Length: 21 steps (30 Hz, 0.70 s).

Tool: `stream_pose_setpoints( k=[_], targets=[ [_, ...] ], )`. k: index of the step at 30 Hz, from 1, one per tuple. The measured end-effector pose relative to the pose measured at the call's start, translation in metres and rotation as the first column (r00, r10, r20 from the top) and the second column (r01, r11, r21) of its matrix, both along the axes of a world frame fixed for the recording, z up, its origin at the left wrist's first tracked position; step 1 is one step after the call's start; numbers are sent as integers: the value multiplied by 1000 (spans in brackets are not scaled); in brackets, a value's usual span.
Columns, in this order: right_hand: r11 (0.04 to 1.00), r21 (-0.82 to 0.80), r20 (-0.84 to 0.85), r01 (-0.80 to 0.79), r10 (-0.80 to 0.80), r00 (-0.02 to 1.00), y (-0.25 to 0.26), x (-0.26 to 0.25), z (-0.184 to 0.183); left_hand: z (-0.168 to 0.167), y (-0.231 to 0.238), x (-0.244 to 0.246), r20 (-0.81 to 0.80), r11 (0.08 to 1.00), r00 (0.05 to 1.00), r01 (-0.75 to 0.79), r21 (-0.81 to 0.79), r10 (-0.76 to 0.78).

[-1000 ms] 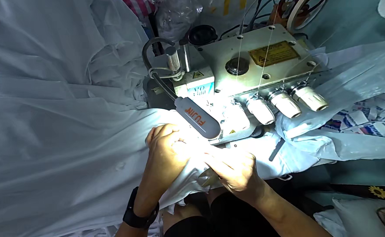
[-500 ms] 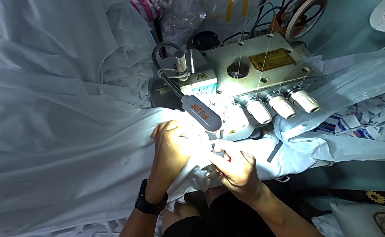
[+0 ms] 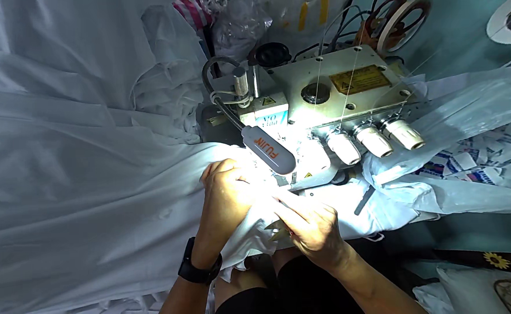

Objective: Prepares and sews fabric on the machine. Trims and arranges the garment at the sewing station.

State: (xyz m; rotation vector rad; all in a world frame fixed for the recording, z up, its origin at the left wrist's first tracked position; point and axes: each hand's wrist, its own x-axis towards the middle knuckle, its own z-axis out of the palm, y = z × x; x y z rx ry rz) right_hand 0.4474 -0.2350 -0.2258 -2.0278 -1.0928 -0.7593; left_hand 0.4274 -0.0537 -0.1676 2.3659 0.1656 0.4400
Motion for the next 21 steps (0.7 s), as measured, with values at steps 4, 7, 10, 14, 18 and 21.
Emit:
stream_pose_setpoints(
  k=[4,7,10,14,18,21],
  targets=[
    [1000,-16,2,-5,5,1000,-1,0,0,-1,-1,-1,18,1000,1000,-10,3,10],
    [999,-42,5,9,-8,1000,0,-1,4,-2,-3,-1,45,999,999,-10,31,9],
    [995,-86,11,49,-48,999,1,-5,9,-6,2,-6,113,988,991,50,143,-67],
    [985,-134,13,111,-110,994,3,-9,14,-11,11,-12,139,963,978,118,242,-154],
    [981,-133,5,145,-145,989,7,-8,13,-13,16,-5,150,971,976,128,203,-160],
    [981,-116,-24,156,-159,987,9,-7,12,-14,17,-1,169,977,974,123,175,-153]
  ],
)
